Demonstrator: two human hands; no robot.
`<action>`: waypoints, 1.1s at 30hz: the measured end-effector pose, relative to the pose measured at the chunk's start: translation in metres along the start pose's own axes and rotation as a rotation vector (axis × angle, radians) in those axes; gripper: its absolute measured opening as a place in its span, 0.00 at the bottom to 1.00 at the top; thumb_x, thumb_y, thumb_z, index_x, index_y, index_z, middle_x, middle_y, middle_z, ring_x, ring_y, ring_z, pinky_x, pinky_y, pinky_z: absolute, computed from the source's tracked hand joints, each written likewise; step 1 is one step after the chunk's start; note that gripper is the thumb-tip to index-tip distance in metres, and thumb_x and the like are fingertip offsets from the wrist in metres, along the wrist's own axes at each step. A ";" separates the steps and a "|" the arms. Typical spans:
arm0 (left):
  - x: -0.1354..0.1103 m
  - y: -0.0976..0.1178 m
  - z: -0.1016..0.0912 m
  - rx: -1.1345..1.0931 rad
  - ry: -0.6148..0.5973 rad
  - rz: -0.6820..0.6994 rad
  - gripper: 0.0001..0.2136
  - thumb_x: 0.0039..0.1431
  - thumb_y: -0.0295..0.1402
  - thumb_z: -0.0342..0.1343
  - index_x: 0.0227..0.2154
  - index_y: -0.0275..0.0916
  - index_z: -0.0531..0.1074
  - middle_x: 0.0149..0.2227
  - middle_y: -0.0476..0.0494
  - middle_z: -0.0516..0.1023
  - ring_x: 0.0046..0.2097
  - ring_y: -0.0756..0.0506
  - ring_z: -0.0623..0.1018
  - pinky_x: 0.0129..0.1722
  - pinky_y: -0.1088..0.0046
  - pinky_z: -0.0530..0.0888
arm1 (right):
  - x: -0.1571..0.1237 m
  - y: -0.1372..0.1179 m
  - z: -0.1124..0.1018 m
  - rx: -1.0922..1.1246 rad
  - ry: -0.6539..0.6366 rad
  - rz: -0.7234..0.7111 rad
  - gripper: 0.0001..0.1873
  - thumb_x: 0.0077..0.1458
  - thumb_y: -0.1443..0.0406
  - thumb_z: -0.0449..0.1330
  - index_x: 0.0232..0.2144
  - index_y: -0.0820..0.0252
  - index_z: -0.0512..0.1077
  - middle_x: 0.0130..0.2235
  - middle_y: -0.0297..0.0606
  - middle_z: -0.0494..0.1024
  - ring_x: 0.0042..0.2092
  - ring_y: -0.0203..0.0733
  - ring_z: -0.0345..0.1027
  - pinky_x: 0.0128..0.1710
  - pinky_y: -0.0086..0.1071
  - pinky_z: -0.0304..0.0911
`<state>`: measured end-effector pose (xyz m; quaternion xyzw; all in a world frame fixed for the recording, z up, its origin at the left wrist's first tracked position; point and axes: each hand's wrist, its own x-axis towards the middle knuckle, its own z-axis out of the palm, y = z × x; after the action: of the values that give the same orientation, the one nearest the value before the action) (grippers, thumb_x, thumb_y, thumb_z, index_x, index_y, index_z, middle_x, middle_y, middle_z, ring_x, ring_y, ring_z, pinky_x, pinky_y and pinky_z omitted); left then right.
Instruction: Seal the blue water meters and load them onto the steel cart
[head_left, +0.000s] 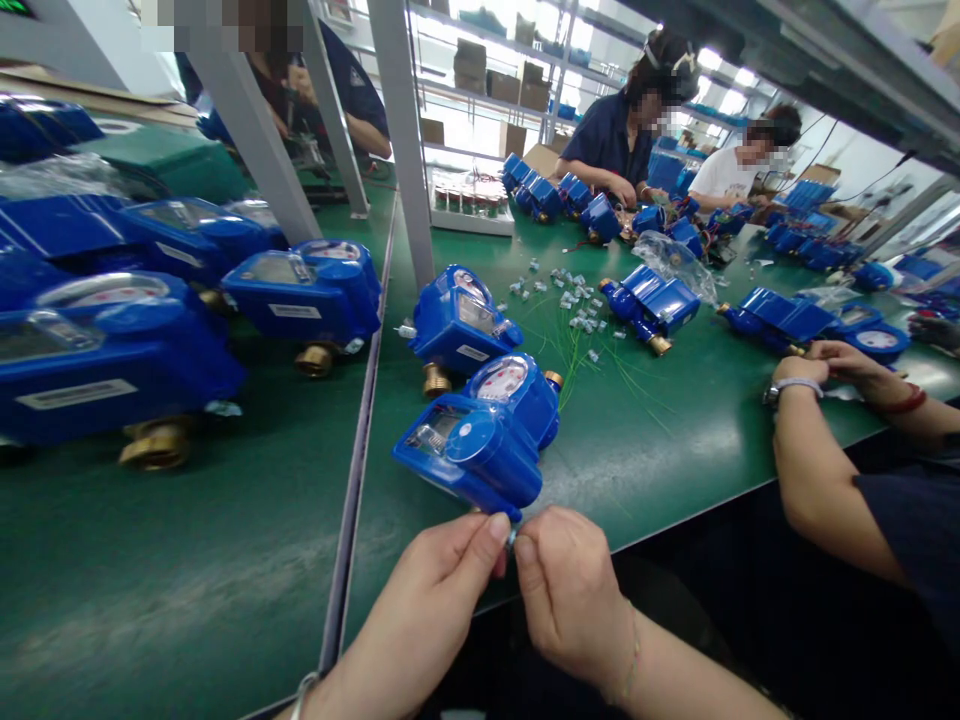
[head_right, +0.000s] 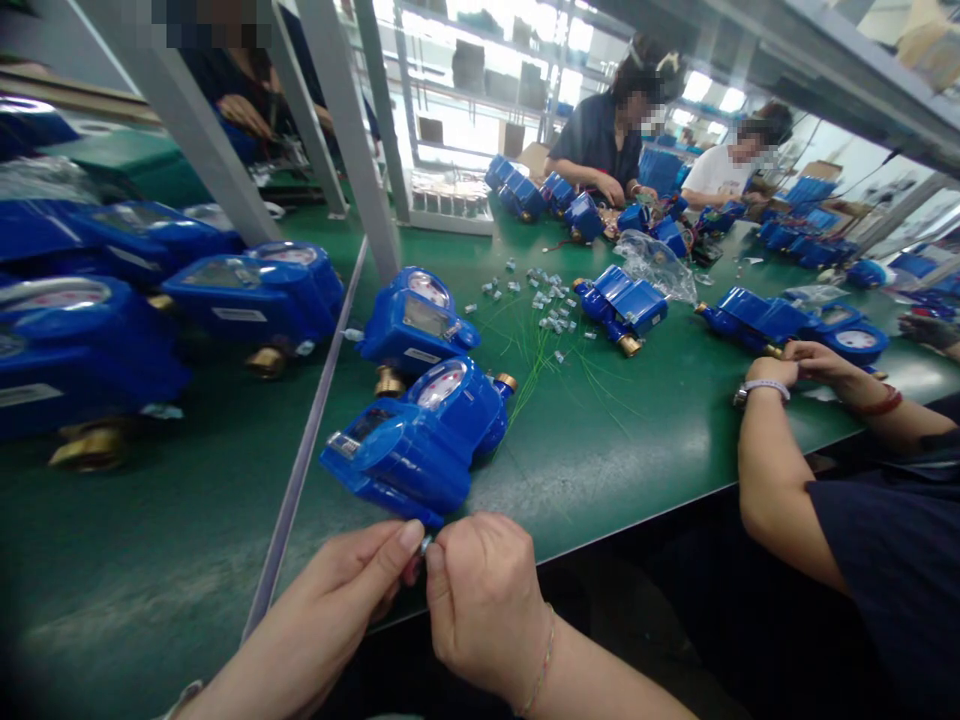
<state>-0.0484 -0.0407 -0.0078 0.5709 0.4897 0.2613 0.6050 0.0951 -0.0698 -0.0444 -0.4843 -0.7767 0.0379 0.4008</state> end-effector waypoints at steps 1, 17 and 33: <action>-0.001 0.000 0.000 -0.025 0.003 -0.025 0.21 0.60 0.49 0.46 0.21 0.37 0.62 0.22 0.53 0.58 0.26 0.51 0.58 0.25 0.76 0.59 | -0.001 0.002 0.000 -0.062 0.013 -0.044 0.11 0.62 0.69 0.44 0.29 0.60 0.62 0.25 0.35 0.66 0.28 0.39 0.59 0.30 0.34 0.53; -0.001 0.002 0.008 -0.239 -0.069 -0.208 0.26 0.52 0.59 0.50 0.21 0.38 0.56 0.19 0.57 0.49 0.21 0.55 0.48 0.18 0.79 0.48 | 0.009 0.024 -0.019 -0.497 0.119 -0.535 0.08 0.55 0.70 0.53 0.36 0.64 0.71 0.31 0.39 0.75 0.31 0.39 0.65 0.30 0.36 0.61; -0.006 0.001 0.010 -0.411 -0.104 -0.272 0.21 0.53 0.52 0.55 0.24 0.38 0.58 0.21 0.57 0.48 0.24 0.54 0.47 0.20 0.77 0.48 | 0.005 0.025 -0.011 -0.426 0.195 -0.536 0.06 0.53 0.72 0.54 0.33 0.67 0.71 0.30 0.41 0.73 0.31 0.40 0.64 0.32 0.37 0.59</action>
<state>-0.0413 -0.0501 -0.0068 0.3773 0.4670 0.2418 0.7623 0.1188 -0.0561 -0.0451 -0.3375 -0.8248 -0.2776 0.3588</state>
